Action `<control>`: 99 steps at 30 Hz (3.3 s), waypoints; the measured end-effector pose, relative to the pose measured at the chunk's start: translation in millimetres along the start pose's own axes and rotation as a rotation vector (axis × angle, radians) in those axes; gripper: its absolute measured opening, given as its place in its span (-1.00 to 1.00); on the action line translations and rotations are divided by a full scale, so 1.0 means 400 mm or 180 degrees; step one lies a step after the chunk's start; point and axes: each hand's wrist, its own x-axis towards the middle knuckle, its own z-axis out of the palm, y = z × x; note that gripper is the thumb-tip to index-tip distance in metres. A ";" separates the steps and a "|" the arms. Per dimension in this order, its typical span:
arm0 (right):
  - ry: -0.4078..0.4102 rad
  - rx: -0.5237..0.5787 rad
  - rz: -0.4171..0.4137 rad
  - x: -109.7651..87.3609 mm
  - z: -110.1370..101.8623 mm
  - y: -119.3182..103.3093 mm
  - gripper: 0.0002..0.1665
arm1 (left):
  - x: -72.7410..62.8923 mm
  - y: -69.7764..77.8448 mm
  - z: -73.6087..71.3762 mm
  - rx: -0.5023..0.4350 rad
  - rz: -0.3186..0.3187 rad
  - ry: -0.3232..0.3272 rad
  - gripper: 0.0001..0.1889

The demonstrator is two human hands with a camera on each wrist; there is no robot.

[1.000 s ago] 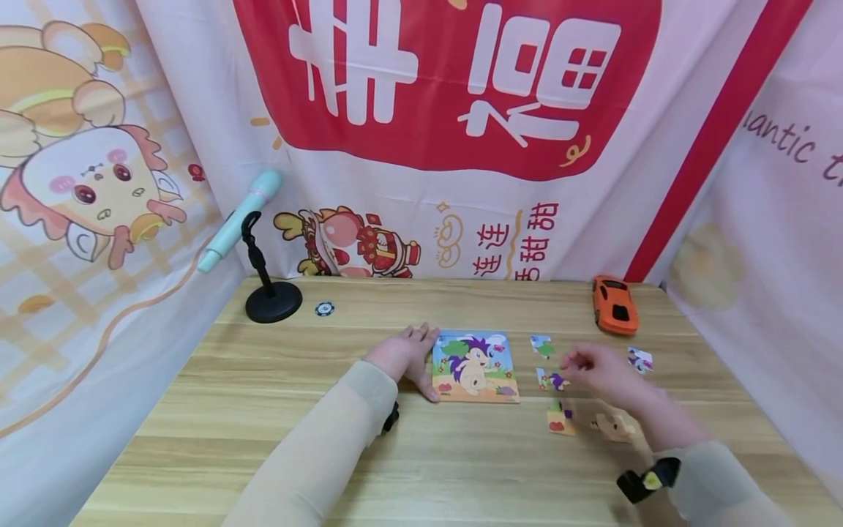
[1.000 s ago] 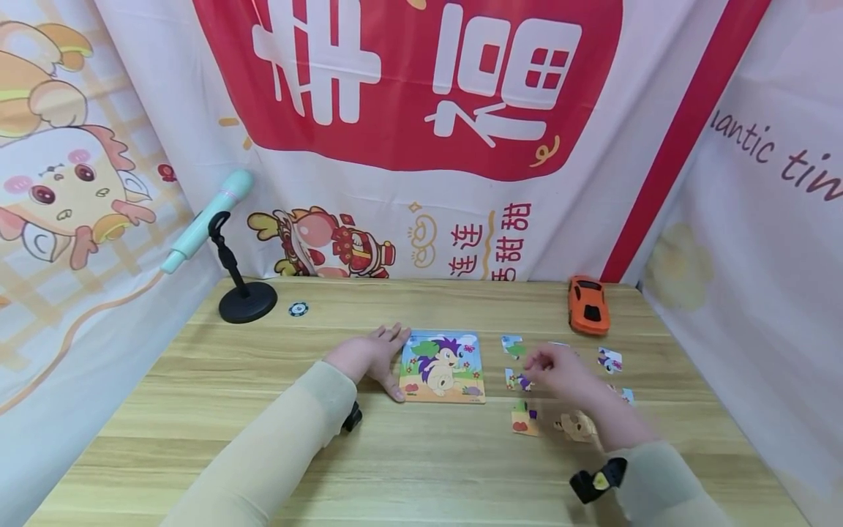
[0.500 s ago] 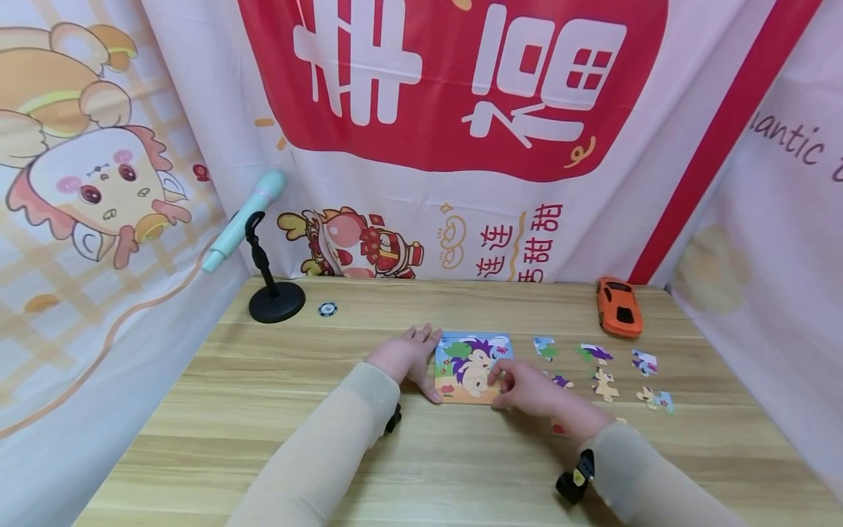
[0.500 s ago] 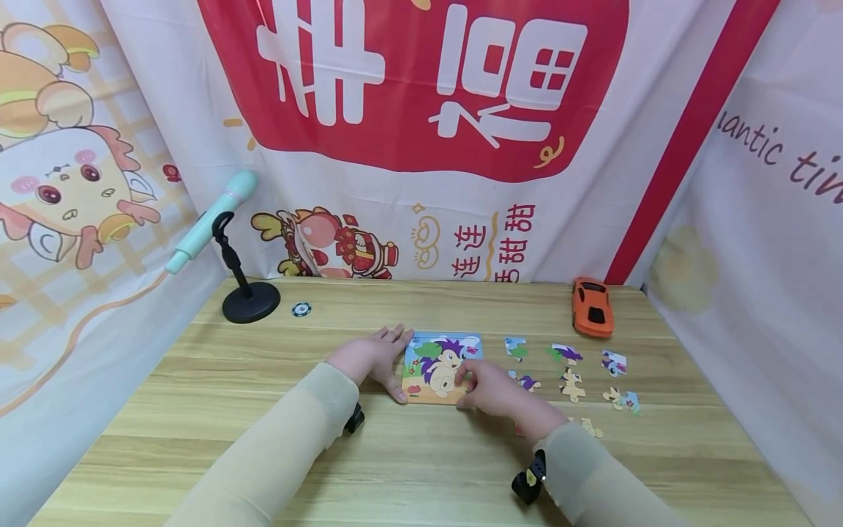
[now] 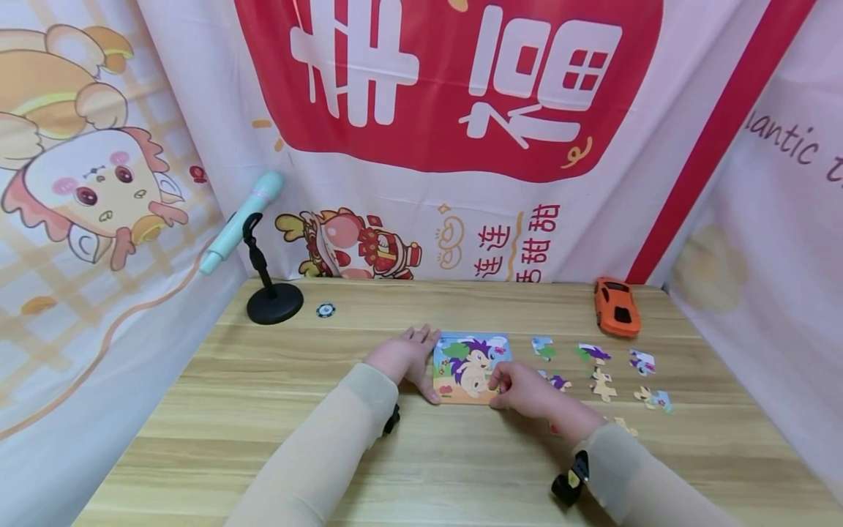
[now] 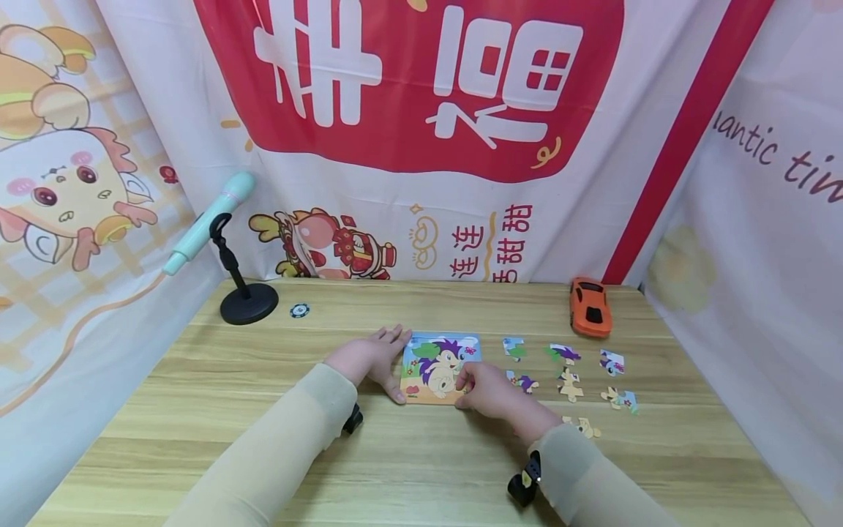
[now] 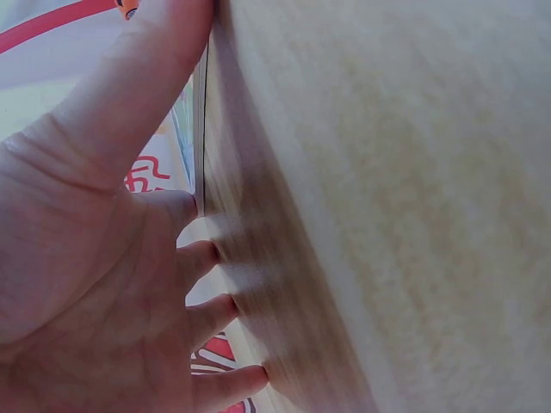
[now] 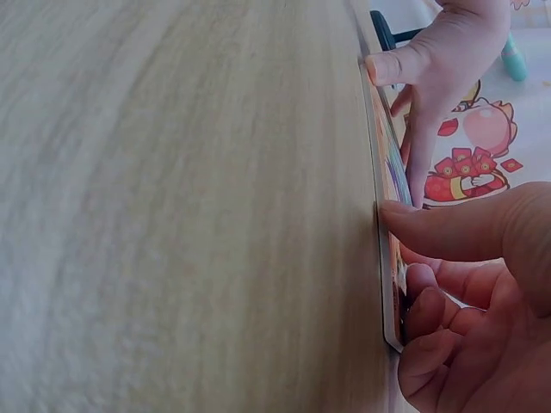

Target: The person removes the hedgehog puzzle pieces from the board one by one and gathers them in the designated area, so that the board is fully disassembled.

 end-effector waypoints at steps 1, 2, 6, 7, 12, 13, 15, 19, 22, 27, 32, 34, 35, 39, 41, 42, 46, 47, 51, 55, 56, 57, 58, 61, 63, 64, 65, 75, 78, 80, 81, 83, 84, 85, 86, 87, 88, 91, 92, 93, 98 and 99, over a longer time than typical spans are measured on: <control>0.0003 0.0001 0.0004 0.000 0.000 0.000 -0.75 | 0.001 -0.001 0.001 0.0002 0.0002 0.0008 0.57; 0.0007 0.0001 0.0010 0.000 0.001 -0.001 -0.74 | 0.002 -0.001 0.002 0.0013 0.0002 0.0013 0.57; 0.0029 -0.0010 0.0021 -0.002 0.002 -0.001 -0.73 | -0.004 0.001 0.001 0.0020 0.0006 0.0017 0.54; 0.0029 -0.0003 0.0019 -0.003 0.002 -0.002 -0.73 | -0.008 0.002 -0.001 0.0019 0.0006 0.0015 0.54; 0.0035 0.0008 0.0024 -0.003 0.003 -0.004 -0.74 | -0.017 0.005 -0.004 0.0027 0.0009 0.0015 0.54; 0.0038 0.0002 0.0023 -0.003 0.003 -0.005 -0.75 | -0.019 0.006 -0.006 0.0026 0.0008 0.0009 0.54; 0.0040 -0.0012 0.0017 -0.003 0.005 -0.006 -0.76 | -0.022 0.007 -0.009 -0.0001 0.0009 0.0007 0.54; 0.0048 -0.0026 -0.0004 -0.005 0.006 -0.008 -0.78 | -0.038 0.010 -0.019 -0.0055 0.0002 -0.0023 0.55; 0.0056 -0.0033 0.0003 -0.005 0.006 -0.009 -0.77 | -0.036 0.009 -0.018 -0.0055 0.0003 -0.0020 0.56; 0.0056 -0.0039 0.0029 -0.005 0.007 -0.010 -0.76 | -0.028 0.007 -0.012 -0.0036 0.0009 0.0000 0.57; 0.0057 -0.0024 0.0016 -0.005 0.007 -0.010 -0.76 | -0.028 0.008 -0.014 -0.0034 0.0012 -0.0013 0.55; 0.0063 0.0005 -0.0003 -0.006 0.003 -0.010 -0.75 | -0.031 0.009 -0.017 -0.0047 0.0018 -0.0010 0.55; 0.0070 0.0029 -0.0009 -0.007 -0.002 -0.011 -0.75 | -0.031 0.009 -0.017 -0.0042 0.0022 -0.0022 0.54; 0.0134 0.0139 -0.0115 -0.018 -0.039 -0.016 -0.74 | -0.029 0.008 -0.016 -0.0037 0.0036 -0.0025 0.54; 0.0149 0.0157 -0.0205 -0.028 -0.068 -0.020 -0.74 | -0.026 0.006 -0.014 -0.0029 0.0037 -0.0030 0.54; 0.0152 0.0136 -0.0259 -0.034 -0.084 -0.020 -0.74 | -0.025 0.005 -0.013 -0.0034 0.0038 -0.0017 0.54; 0.0156 -0.0022 -0.0345 -0.071 -0.152 -0.018 -0.76 | -0.023 0.005 -0.012 -0.0056 0.0026 -0.0007 0.54; 0.0177 -0.0096 -0.0325 -0.082 -0.168 -0.016 -0.76 | -0.023 0.005 -0.011 -0.0053 0.0024 -0.0012 0.54; 0.0171 -0.0300 -0.0262 -0.132 -0.235 0.009 -0.75 | -0.023 0.005 -0.010 -0.0041 0.0024 -0.0013 0.53; 0.0079 -0.0384 -0.0176 -0.190 -0.292 0.060 -0.72 | -0.024 0.004 -0.009 -0.0066 0.0017 -0.0004 0.53; 0.0058 -0.0379 -0.0161 -0.205 -0.305 0.078 -0.72 | -0.024 0.004 -0.009 -0.0080 0.0011 -0.0001 0.53; 0.0048 -0.0398 -0.0160 -0.220 -0.317 0.098 -0.71 | -0.024 0.004 -0.008 -0.0080 0.0006 -0.0002 0.54; 0.0041 -0.0398 -0.0149 -0.235 -0.327 0.119 -0.70 | -0.024 0.004 -0.008 -0.0083 0.0004 0.0006 0.54; 0.0017 -0.0434 -0.0153 -0.275 -0.347 0.189 -0.68 | -0.024 0.005 -0.007 -0.0081 -0.0003 0.0011 0.55; 0.0021 -0.0512 -0.0152 -0.298 -0.353 0.236 -0.66 | -0.025 0.006 -0.007 -0.0070 -0.0006 0.0012 0.55; 0.0023 -0.0549 -0.0163 -0.309 -0.353 0.257 -0.65 | -0.028 0.007 -0.008 -0.0068 -0.0001 0.0019 0.55; 0.0017 -0.0583 -0.0170 -0.319 -0.353 0.278 -0.65 | -0.032 0.008 -0.011 -0.0065 0.0001 0.0016 0.54; 0.0012 -0.0511 -0.0395 -0.361 -0.343 0.392 -0.65 | -0.080 0.024 -0.030 -0.0097 0.0062 0.0062 0.44; -0.0043 -0.0324 -0.0427 -0.362 -0.343 0.398 -0.69 | -0.063 0.020 -0.024 -0.0067 0.0024 0.0031 0.48; -0.0099 -0.0228 -0.0457 -0.360 -0.342 0.402 -0.75 | -0.055 0.017 -0.019 -0.0085 0.0023 0.0027 0.50; -0.0120 -0.0195 -0.0486 -0.360 -0.342 0.404 -0.78 | -0.047 0.014 -0.017 -0.0083 0.0007 0.0004 0.52; -0.0163 -0.0133 -0.0540 -0.360 -0.342 0.409 -0.83 | -0.038 0.013 -0.015 -0.0097 0.0014 -0.0024 0.54; -0.0179 -0.0115 -0.0547 -0.361 -0.343 0.410 -0.84 | -0.038 0.013 -0.016 -0.0114 0.0022 -0.0015 0.55; -0.0182 -0.0115 -0.0538 -0.361 -0.344 0.412 -0.84 | -0.036 0.014 -0.016 -0.0111 0.0026 -0.0020 0.55; -0.0186 -0.0109 -0.0511 -0.362 -0.345 0.413 -0.84 | -0.035 0.015 -0.016 -0.0111 0.0031 -0.0027 0.55; -0.0183 -0.0107 -0.0488 -0.363 -0.347 0.413 -0.83 | -0.035 0.016 -0.018 -0.0105 0.0047 -0.0033 0.55; -0.0182 -0.0101 -0.0461 -0.365 -0.348 0.412 -0.82 | -0.035 0.017 -0.018 -0.0105 0.0057 -0.0026 0.54; -0.0142 -0.0099 -0.0346 -0.366 -0.350 0.405 -0.78 | -0.044 0.024 -0.022 -0.0073 0.0072 -0.0003 0.52; -0.0149 -0.0068 -0.0313 -0.365 -0.350 0.400 -0.78 | -0.044 0.023 -0.021 -0.0063 0.0076 -0.0008 0.52; -0.0152 -0.0044 -0.0299 -0.362 -0.349 0.392 -0.78 | -0.049 0.024 -0.021 -0.0061 0.0081 -0.0005 0.51; -0.0333 0.0122 -0.0167 -0.325 -0.346 0.318 -0.78 | -0.086 0.025 -0.029 -0.0182 0.0081 0.0021 0.47; -0.0355 0.0111 -0.0167 -0.313 -0.345 0.298 -0.78 | -0.093 0.024 -0.031 -0.0210 0.0090 0.0032 0.46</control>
